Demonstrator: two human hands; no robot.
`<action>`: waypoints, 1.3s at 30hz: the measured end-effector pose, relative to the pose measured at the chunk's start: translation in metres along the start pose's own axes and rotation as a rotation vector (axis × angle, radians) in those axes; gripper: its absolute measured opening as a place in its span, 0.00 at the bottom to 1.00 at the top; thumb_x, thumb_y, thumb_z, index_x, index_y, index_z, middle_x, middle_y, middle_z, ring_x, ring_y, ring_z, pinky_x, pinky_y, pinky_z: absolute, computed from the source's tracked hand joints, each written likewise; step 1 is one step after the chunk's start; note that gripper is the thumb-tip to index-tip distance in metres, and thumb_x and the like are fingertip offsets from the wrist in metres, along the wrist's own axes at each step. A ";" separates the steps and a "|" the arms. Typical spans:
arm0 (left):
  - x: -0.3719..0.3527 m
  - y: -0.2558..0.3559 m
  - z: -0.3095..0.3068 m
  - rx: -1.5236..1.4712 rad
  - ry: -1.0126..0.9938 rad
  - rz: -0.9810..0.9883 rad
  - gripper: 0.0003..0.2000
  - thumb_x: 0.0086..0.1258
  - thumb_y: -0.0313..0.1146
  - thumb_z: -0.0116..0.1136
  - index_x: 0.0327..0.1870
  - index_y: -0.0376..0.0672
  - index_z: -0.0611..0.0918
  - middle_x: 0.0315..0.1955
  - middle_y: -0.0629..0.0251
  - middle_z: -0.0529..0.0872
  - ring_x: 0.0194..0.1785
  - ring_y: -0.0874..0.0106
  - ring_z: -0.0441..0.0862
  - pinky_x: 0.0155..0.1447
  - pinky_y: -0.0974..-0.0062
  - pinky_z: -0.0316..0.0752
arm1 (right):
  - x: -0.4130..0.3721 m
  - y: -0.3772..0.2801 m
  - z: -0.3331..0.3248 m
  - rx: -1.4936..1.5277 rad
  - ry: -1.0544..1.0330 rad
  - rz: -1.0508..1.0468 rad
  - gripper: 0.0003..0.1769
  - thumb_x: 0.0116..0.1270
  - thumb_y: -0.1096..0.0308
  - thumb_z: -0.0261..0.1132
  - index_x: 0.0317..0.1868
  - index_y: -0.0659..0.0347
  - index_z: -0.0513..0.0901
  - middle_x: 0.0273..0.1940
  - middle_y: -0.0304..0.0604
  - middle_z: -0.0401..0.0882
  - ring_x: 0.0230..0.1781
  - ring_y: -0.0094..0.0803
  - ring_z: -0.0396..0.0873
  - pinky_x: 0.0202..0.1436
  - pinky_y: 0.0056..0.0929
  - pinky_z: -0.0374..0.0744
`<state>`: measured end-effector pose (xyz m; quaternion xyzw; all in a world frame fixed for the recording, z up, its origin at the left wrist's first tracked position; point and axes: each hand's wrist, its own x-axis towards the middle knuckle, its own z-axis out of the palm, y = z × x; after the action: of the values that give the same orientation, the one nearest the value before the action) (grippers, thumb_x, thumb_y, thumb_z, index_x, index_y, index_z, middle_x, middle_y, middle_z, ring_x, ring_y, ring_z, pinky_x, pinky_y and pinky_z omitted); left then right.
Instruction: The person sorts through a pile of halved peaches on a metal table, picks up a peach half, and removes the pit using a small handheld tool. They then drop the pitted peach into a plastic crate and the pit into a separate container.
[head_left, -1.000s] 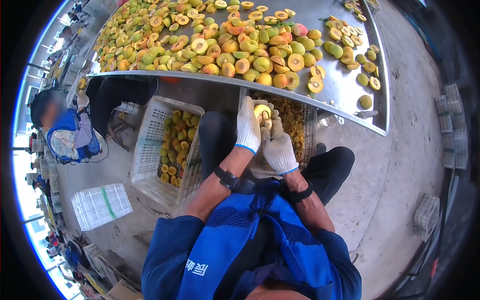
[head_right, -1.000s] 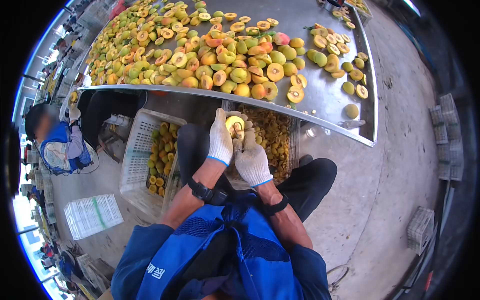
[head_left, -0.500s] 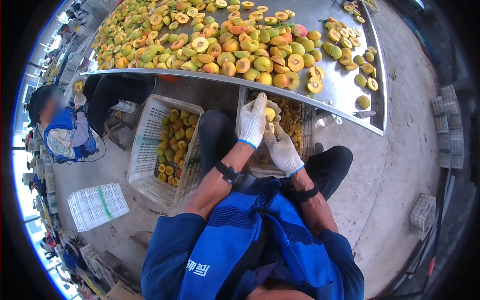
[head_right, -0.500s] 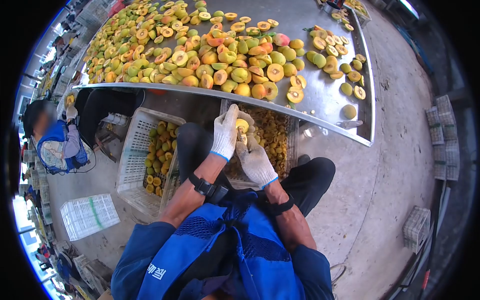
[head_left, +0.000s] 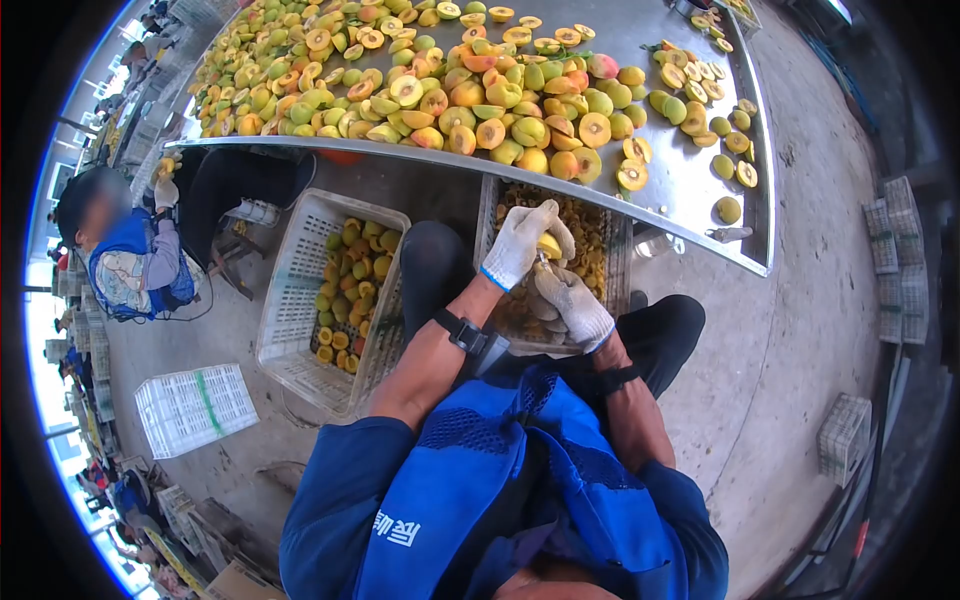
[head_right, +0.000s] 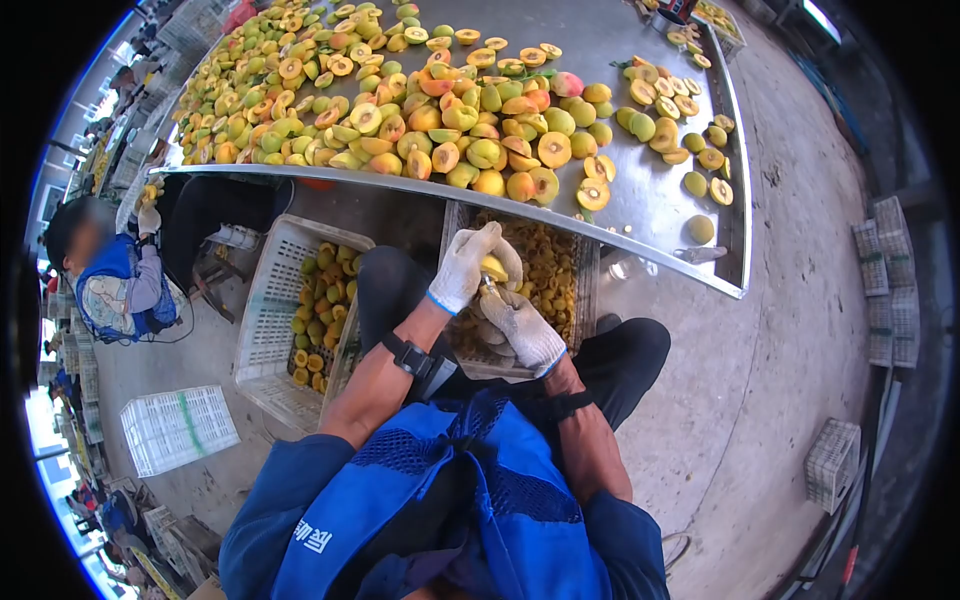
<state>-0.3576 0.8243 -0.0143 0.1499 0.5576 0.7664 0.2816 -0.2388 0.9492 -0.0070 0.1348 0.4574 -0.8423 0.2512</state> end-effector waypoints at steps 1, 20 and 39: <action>0.000 0.000 0.001 -0.064 -0.005 -0.006 0.34 0.87 0.53 0.43 0.25 0.33 0.85 0.23 0.53 0.88 0.24 0.65 0.84 0.34 0.70 0.80 | 0.000 0.000 -0.004 0.012 -0.015 0.009 0.13 0.85 0.52 0.62 0.46 0.51 0.80 0.25 0.25 0.70 0.17 0.14 0.63 0.18 0.19 0.58; 0.013 -0.018 0.000 -0.564 0.349 -0.153 0.30 0.89 0.55 0.39 0.42 0.35 0.84 0.36 0.52 0.89 0.40 0.59 0.88 0.51 0.61 0.85 | -0.004 -0.017 -0.023 -0.196 0.198 -0.169 0.19 0.83 0.48 0.62 0.44 0.57 0.81 0.24 0.31 0.73 0.17 0.22 0.71 0.21 0.25 0.71; 0.000 -0.011 0.010 -0.454 0.373 -0.307 0.29 0.87 0.53 0.46 0.33 0.36 0.86 0.29 0.55 0.88 0.32 0.63 0.86 0.38 0.66 0.85 | 0.005 -0.028 -0.007 -1.001 0.308 -0.231 0.20 0.77 0.54 0.68 0.53 0.65 0.87 0.41 0.58 0.89 0.42 0.47 0.87 0.51 0.42 0.82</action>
<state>-0.3497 0.8344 -0.0217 -0.1452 0.4306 0.8339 0.3132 -0.2588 0.9660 0.0069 0.0694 0.8464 -0.5141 0.1205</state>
